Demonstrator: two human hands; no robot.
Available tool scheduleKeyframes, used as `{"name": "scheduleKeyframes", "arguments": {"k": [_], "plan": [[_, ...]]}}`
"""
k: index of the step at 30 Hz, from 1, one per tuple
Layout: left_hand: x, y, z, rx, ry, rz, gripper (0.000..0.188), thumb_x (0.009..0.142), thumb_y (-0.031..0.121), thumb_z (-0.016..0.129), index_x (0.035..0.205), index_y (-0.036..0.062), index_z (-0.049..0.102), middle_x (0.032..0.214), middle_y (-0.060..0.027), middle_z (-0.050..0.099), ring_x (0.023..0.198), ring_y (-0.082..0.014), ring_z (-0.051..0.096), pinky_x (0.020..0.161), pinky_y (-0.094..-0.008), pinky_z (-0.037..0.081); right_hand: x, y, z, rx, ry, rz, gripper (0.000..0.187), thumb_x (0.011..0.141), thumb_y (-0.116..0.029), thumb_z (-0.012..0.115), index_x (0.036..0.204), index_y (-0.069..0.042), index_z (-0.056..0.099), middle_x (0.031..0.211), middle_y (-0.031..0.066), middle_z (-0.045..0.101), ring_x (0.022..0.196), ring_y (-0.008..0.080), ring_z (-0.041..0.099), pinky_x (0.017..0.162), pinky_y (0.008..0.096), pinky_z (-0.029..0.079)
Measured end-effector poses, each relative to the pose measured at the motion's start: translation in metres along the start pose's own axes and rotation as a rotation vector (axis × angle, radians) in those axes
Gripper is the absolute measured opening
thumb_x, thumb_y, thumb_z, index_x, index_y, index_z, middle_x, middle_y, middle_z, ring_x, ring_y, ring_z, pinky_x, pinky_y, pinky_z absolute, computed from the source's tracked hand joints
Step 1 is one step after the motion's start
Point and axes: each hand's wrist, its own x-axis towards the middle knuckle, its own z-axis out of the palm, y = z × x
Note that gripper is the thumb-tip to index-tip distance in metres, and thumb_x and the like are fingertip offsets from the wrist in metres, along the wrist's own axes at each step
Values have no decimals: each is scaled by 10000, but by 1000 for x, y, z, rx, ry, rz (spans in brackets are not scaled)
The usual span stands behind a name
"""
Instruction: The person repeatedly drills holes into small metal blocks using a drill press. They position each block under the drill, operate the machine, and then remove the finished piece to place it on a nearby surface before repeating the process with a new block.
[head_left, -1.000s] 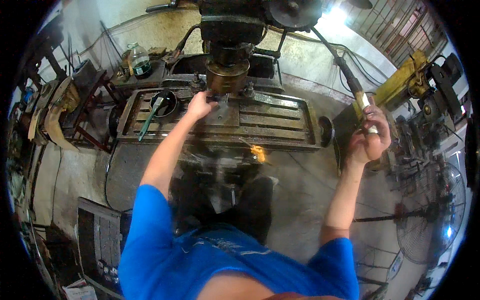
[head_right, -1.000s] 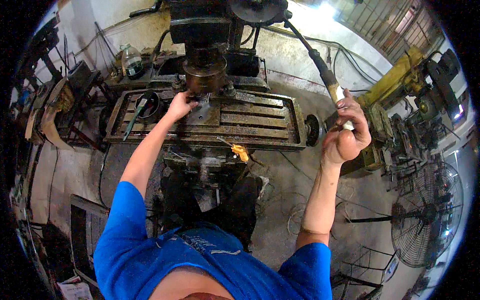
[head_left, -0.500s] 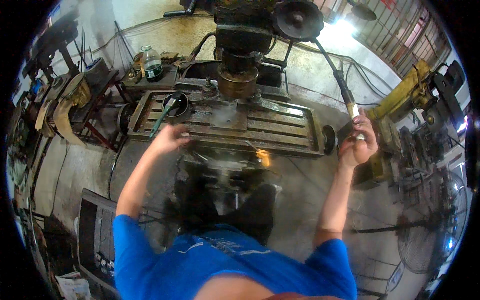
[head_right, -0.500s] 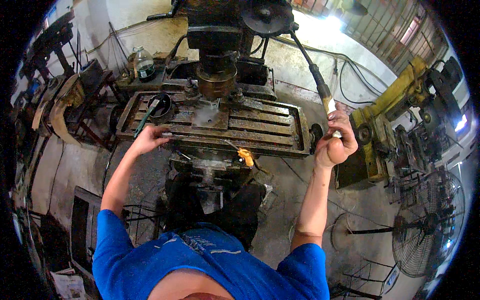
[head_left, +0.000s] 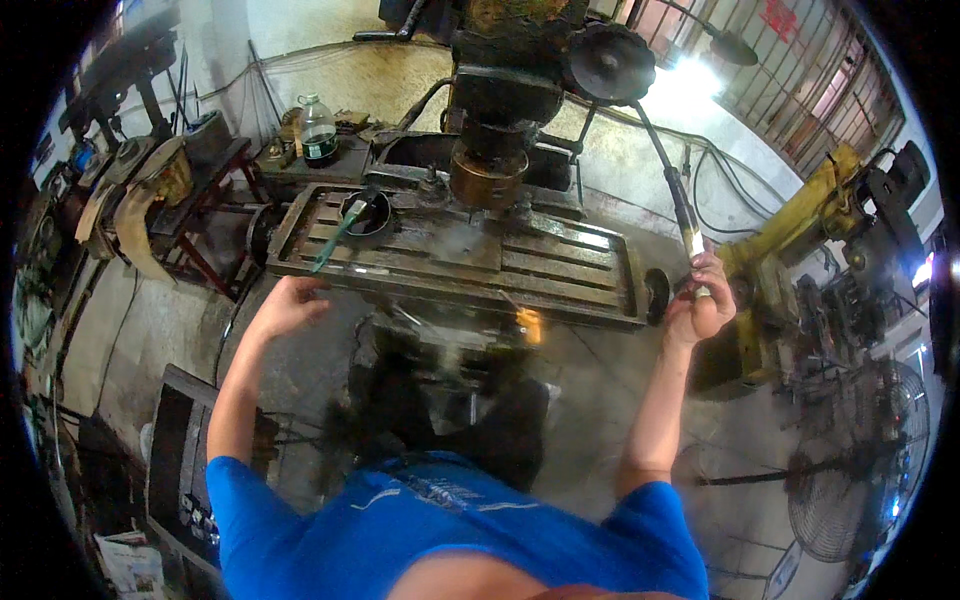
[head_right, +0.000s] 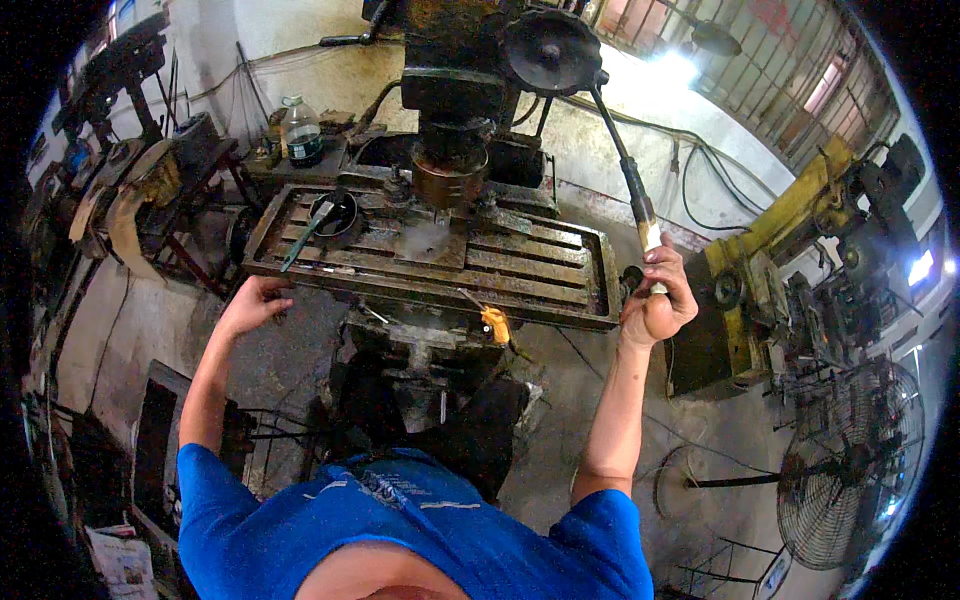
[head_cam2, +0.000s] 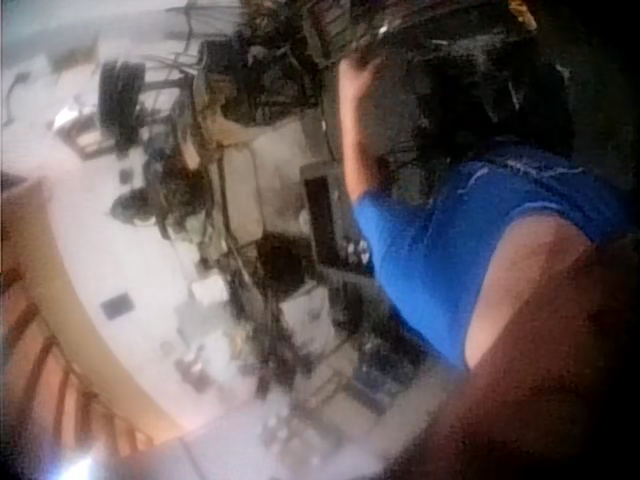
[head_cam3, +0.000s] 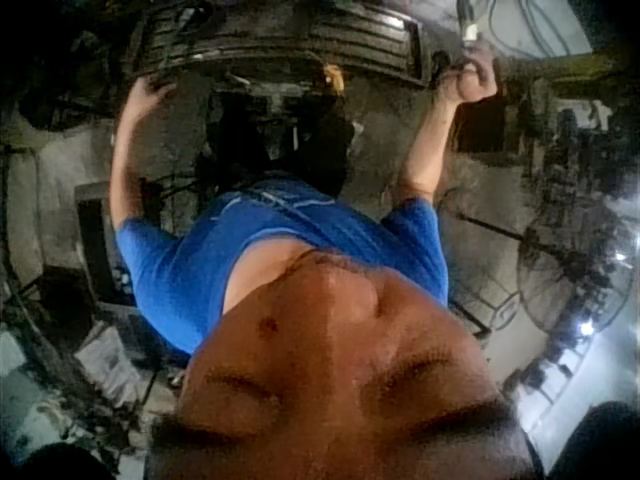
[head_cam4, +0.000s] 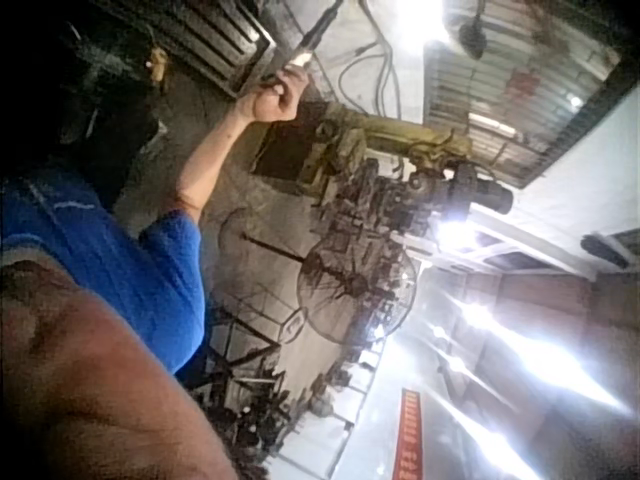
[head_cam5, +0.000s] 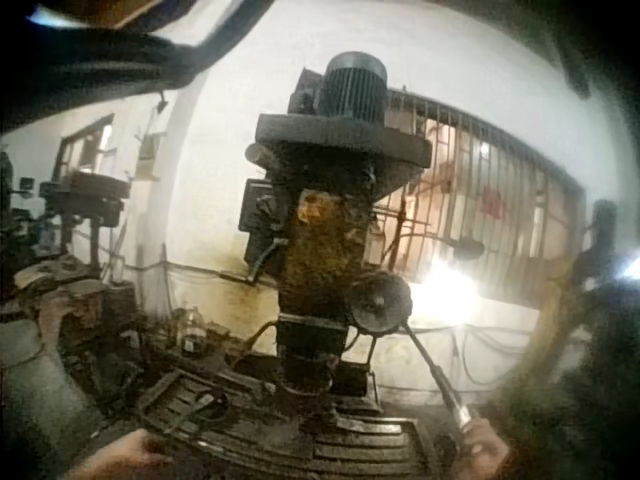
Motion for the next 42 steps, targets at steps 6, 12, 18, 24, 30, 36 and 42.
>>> {"name": "scheduleKeyframes", "arguments": {"k": [6, 12, 18, 24, 30, 36, 42], "plan": [[-21, -19, -25, -111, 90, 18, 328, 775, 50, 599, 1081, -57, 553, 733, -69, 605, 626, -112, 571, 546, -262, 474, 15, -8, 5, 23, -85, -41, 222, 569, -66, 449, 720, 26, 584, 714, 117, 554, 798, 273, 528, 976, 524, 296], [-106, -98, -77, -89, 291, -165, 345, 772, 77, 603, 1088, -52, 554, 636, -57, 555, 580, -102, 536, 531, -268, 434, 12, 5, -10, -311, -27, -40, 320, 513, -99, 461, 756, 59, 599, 871, 215, 606, 873, 304, 572, 952, 471, 362], [-245, -168, -111, 147, 499, -367, 394, 729, 148, 652, 1057, -50, 561, 678, -107, 602, 504, -138, 539, 540, -310, 457, 44, 19, -93, -306, -246, 7, 408, 789, -222, 388, 975, 99, 557, 1071, 259, 546, 994, 354, 533, 868, 448, 437], [-343, -204, -71, 189, 491, -902, 379, 716, 170, 691, 1013, -41, 584, 738, -134, 621, 538, -134, 559, 509, -308, 457, 87, 47, -95, -203, -70, -188, 284, 808, -116, 481, 887, 138, 581, 917, 225, 605, 845, 286, 591, 729, 299, 487], [-360, -219, -26, 351, 249, -984, 539, 627, 357, 720, 1088, 102, 607, 1056, -162, 603, 986, -281, 577, 844, -357, 456, 87, -26, 31, -646, -124, -624, 608, 880, -534, 371, 620, -3, 514, 517, 70, 441, 403, 179, 377, 431, 342, 362], [-326, -233, -14, 447, 124, -929, 434, 670, 349, 669, 1031, 112, 626, 1007, -114, 622, 959, -303, 576, 817, -391, 455, 207, 40, -122, -628, -469, -536, 299, 840, -127, 449, 1029, 75, 563, 1060, 214, 563, 990, 278, 548, 825, 351, 455], [-329, -257, 1, 244, 262, -863, 329, 684, 193, 622, 960, 17, 593, 997, -219, 586, 958, -343, 565, 786, -385, 457, 211, 24, -83, -494, -147, 61, 306, 827, -85, 416, 1070, 45, 549, 1065, 152, 573, 936, 255, 562, 814, 369, 470]]}}
